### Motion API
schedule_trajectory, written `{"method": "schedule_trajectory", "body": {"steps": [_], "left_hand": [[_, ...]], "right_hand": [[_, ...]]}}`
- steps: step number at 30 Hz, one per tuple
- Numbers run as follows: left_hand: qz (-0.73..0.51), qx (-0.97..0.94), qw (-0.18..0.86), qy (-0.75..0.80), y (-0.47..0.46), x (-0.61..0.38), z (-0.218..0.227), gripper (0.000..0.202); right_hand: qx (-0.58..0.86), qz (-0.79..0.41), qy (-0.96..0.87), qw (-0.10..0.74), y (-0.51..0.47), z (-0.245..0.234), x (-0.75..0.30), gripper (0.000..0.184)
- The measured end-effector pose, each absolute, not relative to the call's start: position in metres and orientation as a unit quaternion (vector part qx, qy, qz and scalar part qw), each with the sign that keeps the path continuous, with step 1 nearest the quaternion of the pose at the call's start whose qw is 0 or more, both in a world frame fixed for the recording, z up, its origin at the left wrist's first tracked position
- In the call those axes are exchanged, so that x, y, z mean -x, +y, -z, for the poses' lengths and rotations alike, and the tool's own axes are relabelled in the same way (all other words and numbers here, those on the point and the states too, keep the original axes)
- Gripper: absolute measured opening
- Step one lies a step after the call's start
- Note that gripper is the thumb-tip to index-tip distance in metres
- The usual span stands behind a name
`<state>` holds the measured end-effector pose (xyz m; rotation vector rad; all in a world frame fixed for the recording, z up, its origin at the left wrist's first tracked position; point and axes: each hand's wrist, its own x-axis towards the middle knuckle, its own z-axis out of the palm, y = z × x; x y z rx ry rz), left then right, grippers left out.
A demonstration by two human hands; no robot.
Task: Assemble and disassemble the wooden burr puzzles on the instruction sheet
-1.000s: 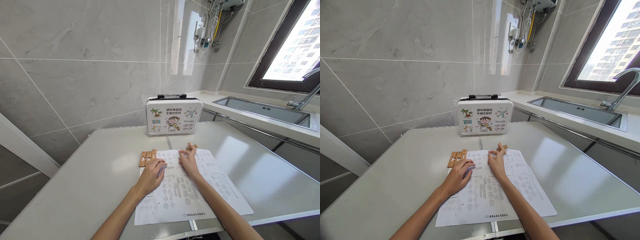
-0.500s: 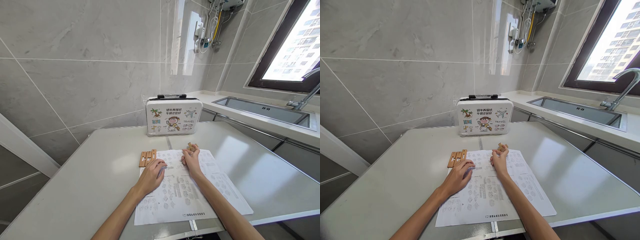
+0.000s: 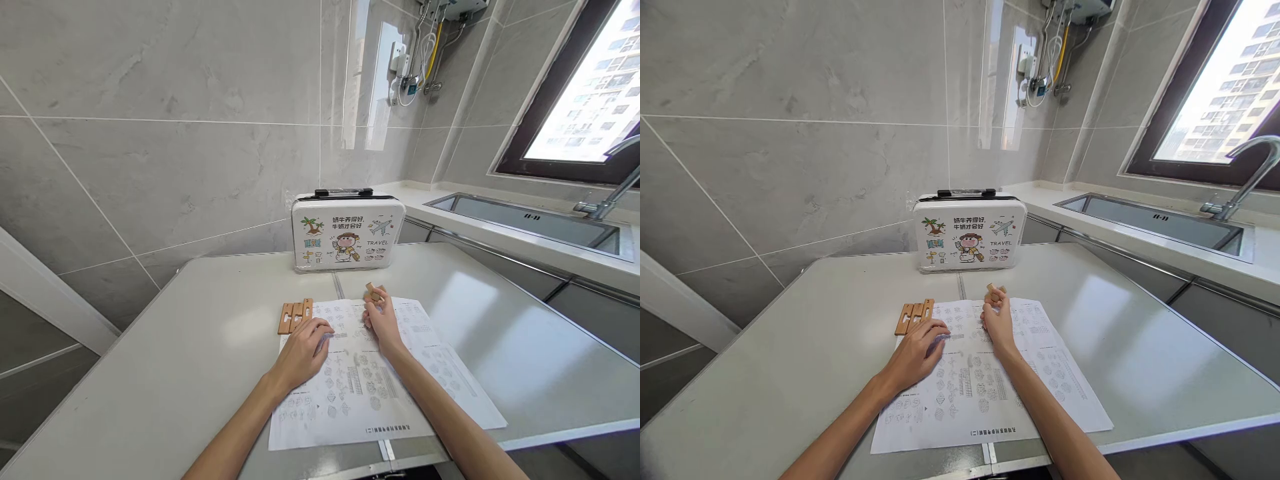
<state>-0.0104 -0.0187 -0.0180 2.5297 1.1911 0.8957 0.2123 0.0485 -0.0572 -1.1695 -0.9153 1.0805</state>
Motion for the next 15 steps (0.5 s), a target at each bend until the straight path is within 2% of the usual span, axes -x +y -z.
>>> {"method": "schedule_trajectory", "body": {"steps": [6, 10, 15], "left_hand": [[-0.322, -0.838, 0.101, 0.429, -0.018, 0.009, 0.017, 0.022], [-0.370, -0.786, 0.129, 0.479, -0.018, 0.008, 0.018, 0.020], [-0.426, -0.704, 0.215, 0.526, -0.017, 0.006, 0.018, 0.050]], "right_hand": [[0.483, -0.514, -0.417, 0.573, 0.042, 0.039, -0.205, 0.035], [0.405, -0.575, -0.457, 0.545, 0.035, 0.029, -0.201, 0.035], [0.305, -0.664, -0.500, 0.464, 0.026, 0.023, -0.198, 0.042]]}}
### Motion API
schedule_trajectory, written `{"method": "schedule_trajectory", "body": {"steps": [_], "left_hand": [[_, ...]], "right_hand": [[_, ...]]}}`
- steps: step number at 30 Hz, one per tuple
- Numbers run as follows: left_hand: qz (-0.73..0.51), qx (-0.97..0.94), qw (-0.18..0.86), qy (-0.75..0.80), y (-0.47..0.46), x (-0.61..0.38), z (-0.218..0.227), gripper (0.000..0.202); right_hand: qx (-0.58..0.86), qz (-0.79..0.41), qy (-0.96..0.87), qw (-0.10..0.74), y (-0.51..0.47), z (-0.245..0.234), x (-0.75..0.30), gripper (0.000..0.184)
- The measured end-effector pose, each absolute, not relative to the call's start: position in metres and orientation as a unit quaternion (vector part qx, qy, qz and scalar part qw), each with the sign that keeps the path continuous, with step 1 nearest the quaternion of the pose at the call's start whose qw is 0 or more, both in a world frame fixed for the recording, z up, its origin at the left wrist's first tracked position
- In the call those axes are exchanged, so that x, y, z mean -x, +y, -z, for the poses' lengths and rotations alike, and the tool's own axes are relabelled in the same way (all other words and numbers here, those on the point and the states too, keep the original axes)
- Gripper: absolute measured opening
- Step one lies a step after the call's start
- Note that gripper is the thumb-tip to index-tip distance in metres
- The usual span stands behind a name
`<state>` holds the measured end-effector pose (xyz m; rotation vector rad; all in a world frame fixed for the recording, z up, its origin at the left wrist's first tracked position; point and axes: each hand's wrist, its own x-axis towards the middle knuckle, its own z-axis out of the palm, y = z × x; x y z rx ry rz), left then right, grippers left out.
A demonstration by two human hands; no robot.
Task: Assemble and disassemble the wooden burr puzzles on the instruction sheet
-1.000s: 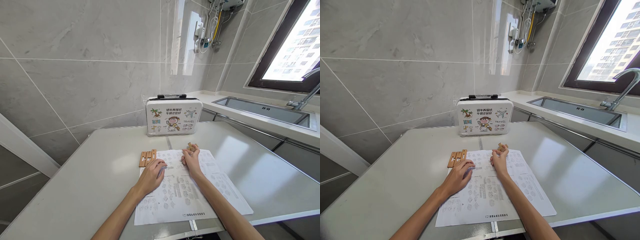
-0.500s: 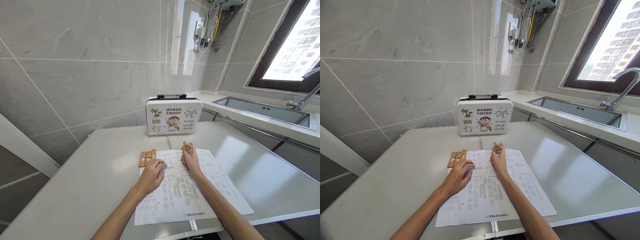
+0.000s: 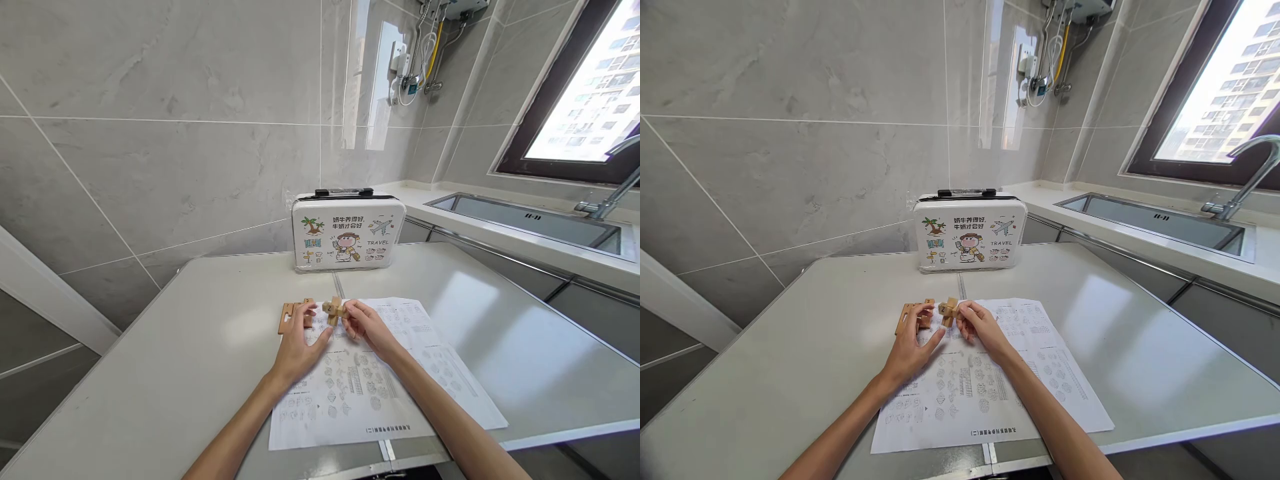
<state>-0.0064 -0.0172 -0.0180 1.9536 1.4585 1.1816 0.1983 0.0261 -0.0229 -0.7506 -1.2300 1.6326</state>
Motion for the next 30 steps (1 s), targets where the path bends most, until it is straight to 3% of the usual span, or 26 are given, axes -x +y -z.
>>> {"method": "schedule_trajectory", "body": {"steps": [2, 6, 17, 26, 30], "left_hand": [[-0.429, -0.693, 0.256, 0.519, -0.017, 0.007, 0.018, 0.056], [-0.394, -0.705, 0.325, 0.492, -0.016, 0.008, 0.017, 0.048], [-0.389, -0.697, 0.378, 0.469, -0.016, 0.011, 0.019, 0.052], [-0.396, -0.687, 0.356, 0.495, -0.016, 0.009, 0.018, 0.044], [-0.409, -0.693, 0.311, 0.506, -0.017, 0.009, 0.016, 0.046]], "right_hand": [[0.275, -0.688, -0.518, 0.429, 0.024, 0.022, -0.198, 0.044], [0.257, -0.700, -0.550, 0.376, 0.020, 0.023, -0.198, 0.048], [0.231, -0.694, -0.584, 0.354, 0.016, 0.018, -0.197, 0.044], [0.237, -0.679, -0.597, 0.356, 0.014, 0.016, -0.197, 0.040], [0.271, -0.671, -0.591, 0.357, 0.015, 0.017, -0.198, 0.047]]}}
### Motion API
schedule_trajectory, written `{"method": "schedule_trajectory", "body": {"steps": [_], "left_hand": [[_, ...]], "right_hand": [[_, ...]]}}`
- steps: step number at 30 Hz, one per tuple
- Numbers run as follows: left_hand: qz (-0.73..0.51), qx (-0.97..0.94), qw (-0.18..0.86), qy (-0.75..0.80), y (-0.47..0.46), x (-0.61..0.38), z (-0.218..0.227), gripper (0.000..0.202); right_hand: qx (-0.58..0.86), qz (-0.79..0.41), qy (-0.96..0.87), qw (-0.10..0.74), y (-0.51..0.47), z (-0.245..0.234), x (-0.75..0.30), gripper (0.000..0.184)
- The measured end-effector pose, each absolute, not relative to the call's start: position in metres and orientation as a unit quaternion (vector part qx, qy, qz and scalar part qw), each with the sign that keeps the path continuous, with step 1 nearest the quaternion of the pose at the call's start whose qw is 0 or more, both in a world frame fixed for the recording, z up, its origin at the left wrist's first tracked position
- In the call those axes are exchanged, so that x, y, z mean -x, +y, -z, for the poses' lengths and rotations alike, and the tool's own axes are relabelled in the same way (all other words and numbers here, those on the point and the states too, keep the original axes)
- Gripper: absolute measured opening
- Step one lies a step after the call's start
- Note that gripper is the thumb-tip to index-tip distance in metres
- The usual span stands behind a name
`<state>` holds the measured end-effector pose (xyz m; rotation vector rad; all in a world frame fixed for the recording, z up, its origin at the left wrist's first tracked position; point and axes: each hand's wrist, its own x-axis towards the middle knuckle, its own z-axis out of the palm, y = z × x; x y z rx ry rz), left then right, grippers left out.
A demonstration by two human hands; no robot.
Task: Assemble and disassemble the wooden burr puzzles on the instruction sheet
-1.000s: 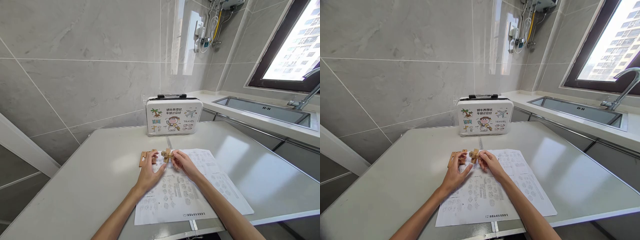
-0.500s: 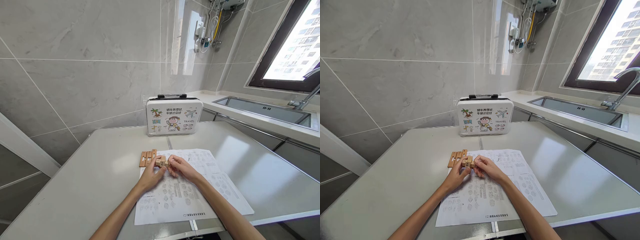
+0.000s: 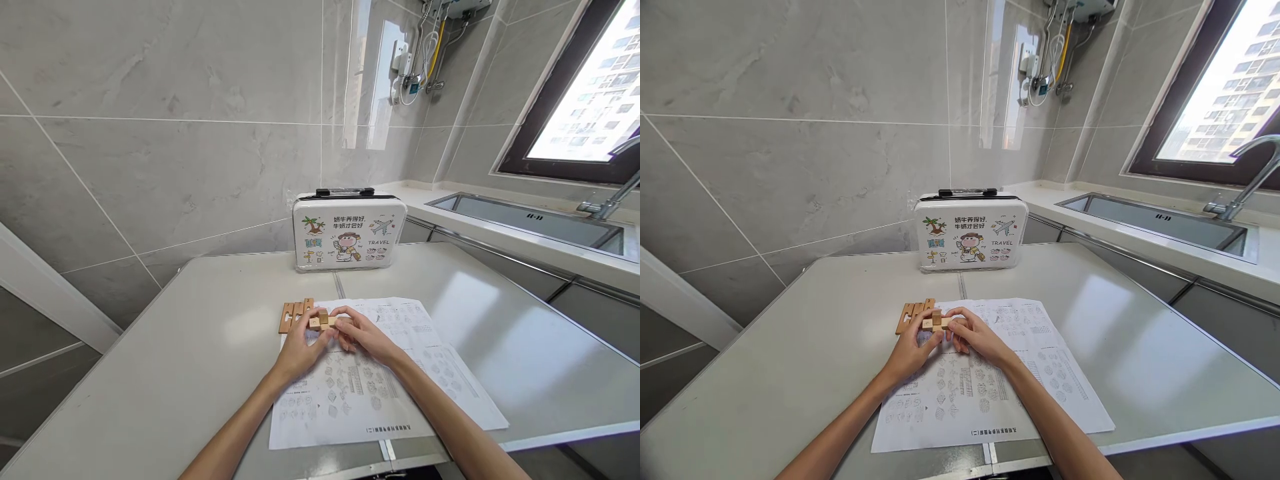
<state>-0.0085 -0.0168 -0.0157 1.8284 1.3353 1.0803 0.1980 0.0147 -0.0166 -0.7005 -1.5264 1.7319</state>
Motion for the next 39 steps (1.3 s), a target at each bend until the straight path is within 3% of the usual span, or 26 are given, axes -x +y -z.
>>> {"method": "schedule_trajectory", "body": {"steps": [4, 10, 22, 29, 39], "left_hand": [[-0.429, -0.680, 0.318, 0.503, -0.017, 0.008, 0.015, 0.061], [-0.442, -0.665, 0.347, 0.491, -0.016, 0.009, 0.015, 0.065], [-0.435, -0.652, 0.343, 0.518, -0.015, 0.007, 0.014, 0.059], [-0.430, -0.651, 0.340, 0.525, -0.015, 0.006, 0.012, 0.058], [-0.411, -0.670, 0.317, 0.531, -0.013, 0.009, 0.016, 0.056]], "right_hand": [[0.289, -0.654, -0.616, 0.330, 0.016, 0.017, -0.198, 0.047], [0.285, -0.653, -0.614, 0.341, 0.018, 0.019, -0.199, 0.046], [0.346, -0.606, -0.602, 0.389, 0.022, 0.030, -0.199, 0.041], [0.387, -0.511, -0.664, 0.384, 0.022, 0.031, -0.197, 0.035], [0.381, -0.539, -0.652, 0.372, 0.020, 0.029, -0.196, 0.040]]}}
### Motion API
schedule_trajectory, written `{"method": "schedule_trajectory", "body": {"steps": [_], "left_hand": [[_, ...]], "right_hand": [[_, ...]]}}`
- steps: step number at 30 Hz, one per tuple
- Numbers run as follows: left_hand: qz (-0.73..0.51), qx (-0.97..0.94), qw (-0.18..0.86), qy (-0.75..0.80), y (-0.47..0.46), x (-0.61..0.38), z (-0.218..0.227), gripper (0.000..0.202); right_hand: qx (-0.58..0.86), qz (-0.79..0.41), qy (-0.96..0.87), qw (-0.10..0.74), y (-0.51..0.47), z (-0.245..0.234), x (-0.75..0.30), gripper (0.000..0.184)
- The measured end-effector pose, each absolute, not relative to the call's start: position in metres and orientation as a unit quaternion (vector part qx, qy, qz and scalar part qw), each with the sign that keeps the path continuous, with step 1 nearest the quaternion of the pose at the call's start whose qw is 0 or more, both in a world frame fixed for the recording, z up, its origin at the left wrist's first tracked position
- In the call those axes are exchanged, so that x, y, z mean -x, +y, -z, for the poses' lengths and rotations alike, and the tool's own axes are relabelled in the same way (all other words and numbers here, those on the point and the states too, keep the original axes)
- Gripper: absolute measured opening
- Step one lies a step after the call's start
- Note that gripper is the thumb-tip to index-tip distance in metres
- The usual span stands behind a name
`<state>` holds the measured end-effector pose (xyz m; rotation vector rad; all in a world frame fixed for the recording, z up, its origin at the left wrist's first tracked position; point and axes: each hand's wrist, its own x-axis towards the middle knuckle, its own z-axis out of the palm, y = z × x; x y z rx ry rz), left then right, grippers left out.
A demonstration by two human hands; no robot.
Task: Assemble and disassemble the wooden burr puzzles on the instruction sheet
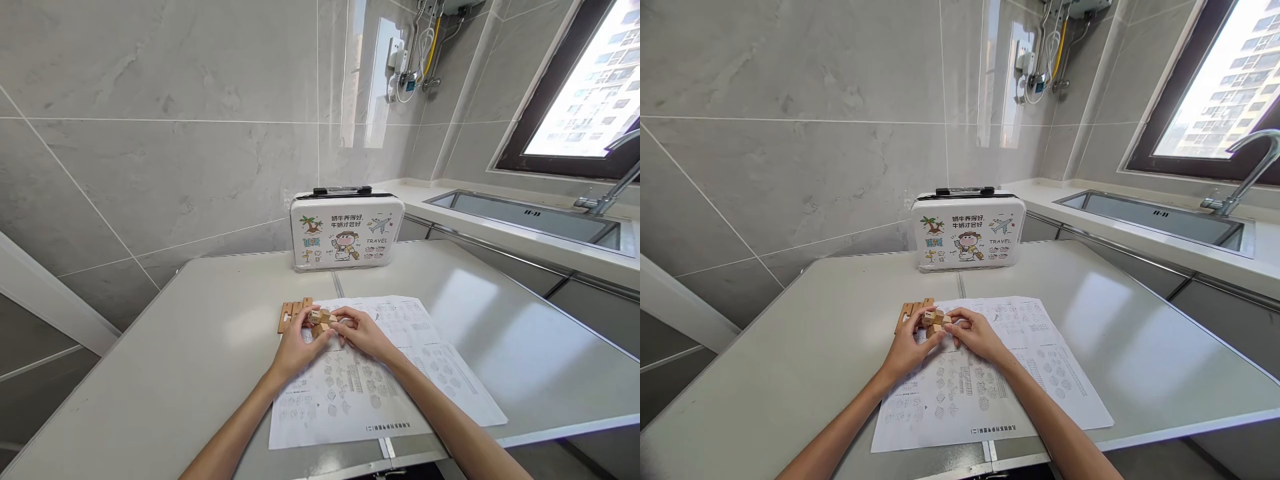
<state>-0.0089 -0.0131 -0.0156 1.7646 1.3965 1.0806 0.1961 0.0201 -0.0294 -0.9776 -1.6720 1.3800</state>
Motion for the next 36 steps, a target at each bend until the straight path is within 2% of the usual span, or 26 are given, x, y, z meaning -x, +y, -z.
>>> {"method": "schedule_trajectory", "body": {"steps": [17, 27, 36], "left_hand": [[-0.382, -0.670, 0.317, 0.553, -0.017, 0.008, 0.012, 0.063], [-0.391, -0.666, 0.363, 0.521, -0.018, 0.006, 0.017, 0.091], [-0.407, -0.667, 0.355, 0.514, -0.014, 0.008, 0.024, 0.085]], "right_hand": [[0.354, -0.556, -0.641, 0.394, 0.019, 0.030, -0.193, 0.042], [0.367, -0.478, -0.690, 0.402, 0.022, 0.036, -0.194, 0.033], [0.373, -0.471, -0.691, 0.402, 0.023, 0.037, -0.194, 0.033]]}}
